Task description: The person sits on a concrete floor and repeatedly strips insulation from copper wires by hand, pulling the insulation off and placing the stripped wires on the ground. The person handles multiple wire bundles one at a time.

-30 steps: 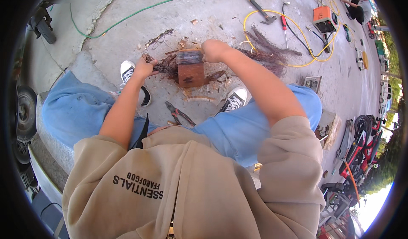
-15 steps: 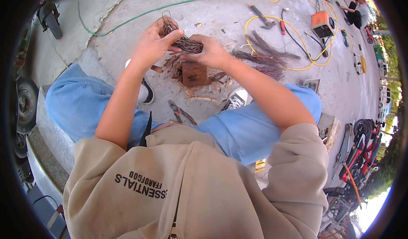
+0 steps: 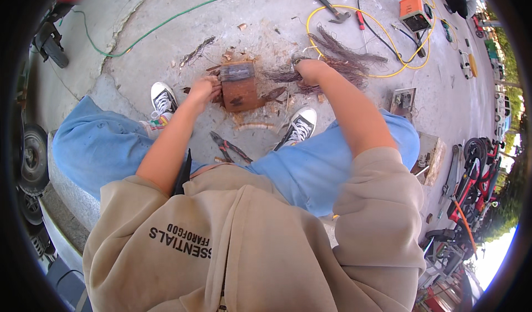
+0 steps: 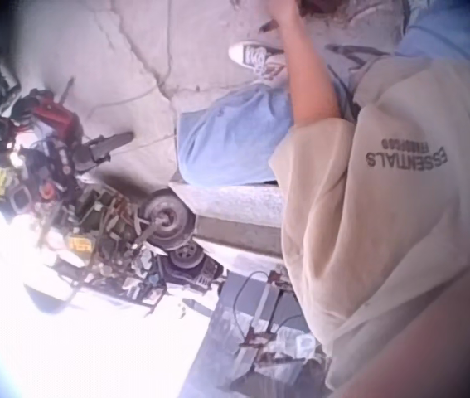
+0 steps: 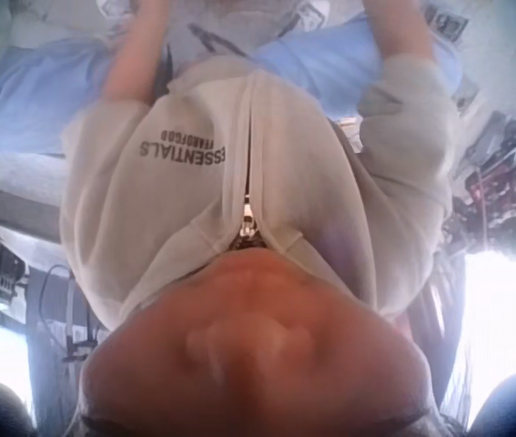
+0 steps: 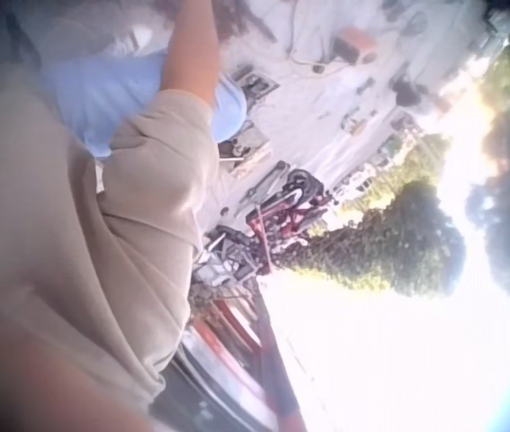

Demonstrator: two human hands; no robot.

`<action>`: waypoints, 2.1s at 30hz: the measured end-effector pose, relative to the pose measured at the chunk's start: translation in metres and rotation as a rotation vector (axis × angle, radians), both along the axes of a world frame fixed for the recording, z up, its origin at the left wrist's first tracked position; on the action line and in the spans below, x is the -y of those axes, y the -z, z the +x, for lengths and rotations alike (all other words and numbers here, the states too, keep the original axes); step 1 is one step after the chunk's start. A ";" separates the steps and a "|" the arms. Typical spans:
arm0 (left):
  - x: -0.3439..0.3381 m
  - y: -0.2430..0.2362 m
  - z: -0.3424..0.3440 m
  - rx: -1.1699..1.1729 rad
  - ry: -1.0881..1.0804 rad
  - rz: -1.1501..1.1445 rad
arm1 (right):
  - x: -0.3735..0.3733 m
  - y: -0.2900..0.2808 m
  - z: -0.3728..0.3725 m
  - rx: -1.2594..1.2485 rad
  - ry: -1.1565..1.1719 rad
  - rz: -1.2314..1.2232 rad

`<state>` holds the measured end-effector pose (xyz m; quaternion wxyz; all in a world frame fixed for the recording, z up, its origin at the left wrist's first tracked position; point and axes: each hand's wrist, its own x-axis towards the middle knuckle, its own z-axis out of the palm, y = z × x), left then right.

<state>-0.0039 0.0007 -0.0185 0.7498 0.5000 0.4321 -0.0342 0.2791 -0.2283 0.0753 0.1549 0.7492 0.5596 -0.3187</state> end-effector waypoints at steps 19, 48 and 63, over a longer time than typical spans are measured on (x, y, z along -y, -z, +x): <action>0.021 -0.028 0.014 0.022 0.023 -0.390 | -0.049 0.061 -0.033 -0.187 -0.077 0.079; 0.012 -0.023 -0.005 0.062 -0.297 -0.404 | -0.081 0.028 -0.045 -0.264 0.118 0.123; -0.057 -0.104 -0.038 -0.175 -0.217 0.108 | -0.079 -0.080 -0.100 -0.299 -0.071 0.372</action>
